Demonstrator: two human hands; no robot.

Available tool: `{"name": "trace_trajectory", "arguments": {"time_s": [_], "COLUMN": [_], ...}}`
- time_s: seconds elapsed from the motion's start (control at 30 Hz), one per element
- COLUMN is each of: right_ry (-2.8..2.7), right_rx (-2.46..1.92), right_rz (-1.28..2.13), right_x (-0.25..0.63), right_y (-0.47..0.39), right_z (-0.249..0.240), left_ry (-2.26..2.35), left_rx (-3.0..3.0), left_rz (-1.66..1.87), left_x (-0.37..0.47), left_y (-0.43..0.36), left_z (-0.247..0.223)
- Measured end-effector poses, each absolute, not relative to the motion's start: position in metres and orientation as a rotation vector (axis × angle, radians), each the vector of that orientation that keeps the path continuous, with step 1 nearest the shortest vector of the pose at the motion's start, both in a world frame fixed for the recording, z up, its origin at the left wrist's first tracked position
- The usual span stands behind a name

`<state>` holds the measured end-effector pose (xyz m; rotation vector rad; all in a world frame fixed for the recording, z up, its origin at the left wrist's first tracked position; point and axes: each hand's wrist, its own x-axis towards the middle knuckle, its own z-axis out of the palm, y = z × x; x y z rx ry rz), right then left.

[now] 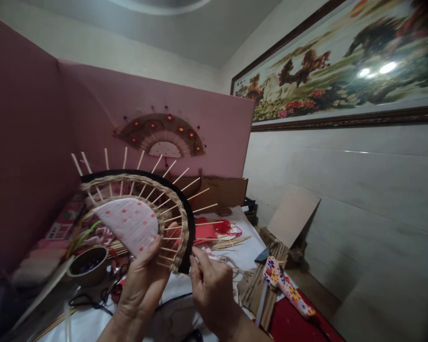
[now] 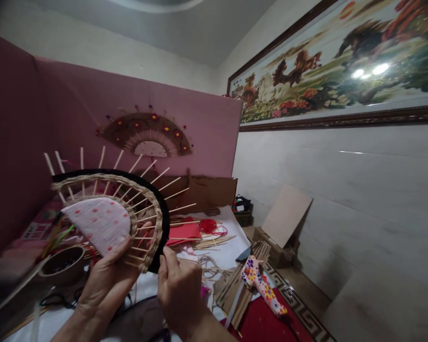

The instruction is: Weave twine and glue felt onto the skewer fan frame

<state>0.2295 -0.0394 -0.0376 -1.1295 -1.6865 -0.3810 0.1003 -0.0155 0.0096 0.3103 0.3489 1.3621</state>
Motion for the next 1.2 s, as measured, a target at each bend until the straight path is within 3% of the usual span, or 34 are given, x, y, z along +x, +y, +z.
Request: {"name": "trace_trajectory", "arguments": {"time_s": [0.9,1.2], "right_ry": [-1.811,-1.846], "right_rx": [-1.160,-1.350], "right_rz": [-0.345,-0.509], "right_x": [0.227,0.228], "right_y": [-0.053,-0.048], "right_z": [-0.043,-0.047], "left_ry": [0.496,0.510], "left_rx": [0.293,0.324], "left_rz": [1.552,1.550], "left_x": [0.086,0.085], "left_y": [-0.015,-0.015], "left_z": [-0.007,-0.010]}}
